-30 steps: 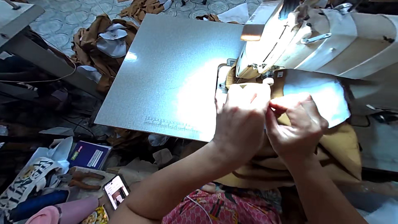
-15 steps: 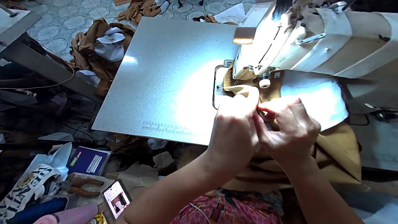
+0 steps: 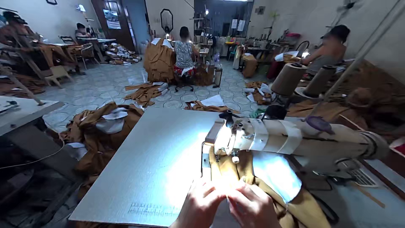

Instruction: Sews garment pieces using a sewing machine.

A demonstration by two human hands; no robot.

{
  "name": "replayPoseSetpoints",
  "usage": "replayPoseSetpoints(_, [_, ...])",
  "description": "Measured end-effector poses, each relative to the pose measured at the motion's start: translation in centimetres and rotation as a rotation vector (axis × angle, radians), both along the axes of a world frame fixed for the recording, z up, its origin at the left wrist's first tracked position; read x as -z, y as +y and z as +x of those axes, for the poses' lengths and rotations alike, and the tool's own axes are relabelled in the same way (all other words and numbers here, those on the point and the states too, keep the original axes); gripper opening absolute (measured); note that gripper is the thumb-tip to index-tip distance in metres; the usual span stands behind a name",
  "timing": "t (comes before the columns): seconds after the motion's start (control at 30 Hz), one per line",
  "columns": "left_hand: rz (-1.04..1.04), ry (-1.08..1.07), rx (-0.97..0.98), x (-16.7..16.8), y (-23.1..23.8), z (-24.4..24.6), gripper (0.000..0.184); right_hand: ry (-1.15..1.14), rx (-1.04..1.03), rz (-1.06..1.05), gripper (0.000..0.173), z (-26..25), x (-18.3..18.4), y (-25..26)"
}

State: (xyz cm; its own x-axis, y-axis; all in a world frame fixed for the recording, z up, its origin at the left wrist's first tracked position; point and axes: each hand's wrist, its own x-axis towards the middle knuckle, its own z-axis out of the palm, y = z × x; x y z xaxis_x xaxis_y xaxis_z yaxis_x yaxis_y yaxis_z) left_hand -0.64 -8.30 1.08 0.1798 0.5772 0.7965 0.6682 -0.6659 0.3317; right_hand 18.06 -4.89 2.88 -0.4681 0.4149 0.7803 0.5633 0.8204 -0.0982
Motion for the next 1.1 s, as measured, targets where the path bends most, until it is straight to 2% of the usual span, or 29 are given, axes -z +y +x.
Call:
replayPoseSetpoints(0.13, [-0.067,-0.067,0.060,0.7,-0.3,0.1,0.019,-0.051,-0.026,-0.041,0.019,0.5,0.2,-0.4])
replayPoseSetpoints(0.5, [-0.213,-0.026,0.144,2.3,-1.7,0.2,0.013,-0.160,-0.108,-0.144,0.021,1.7,1.7,-1.7])
replayPoseSetpoints(0.73, [-0.383,0.044,0.195,3.5,-3.4,-0.2,0.014,-0.189,-0.133,-0.192,0.020,2.0,5.0,-2.5])
replayPoseSetpoints(0.87, [-0.360,0.073,0.190,4.8,-3.7,0.1,0.016,-0.164,-0.109,-0.244,0.020,2.1,6.6,-3.2])
replayPoseSetpoints(1.1, [-0.338,0.180,0.149,5.7,-3.8,0.0,0.020,-0.144,-0.126,-0.289,0.016,1.9,7.3,-3.9])
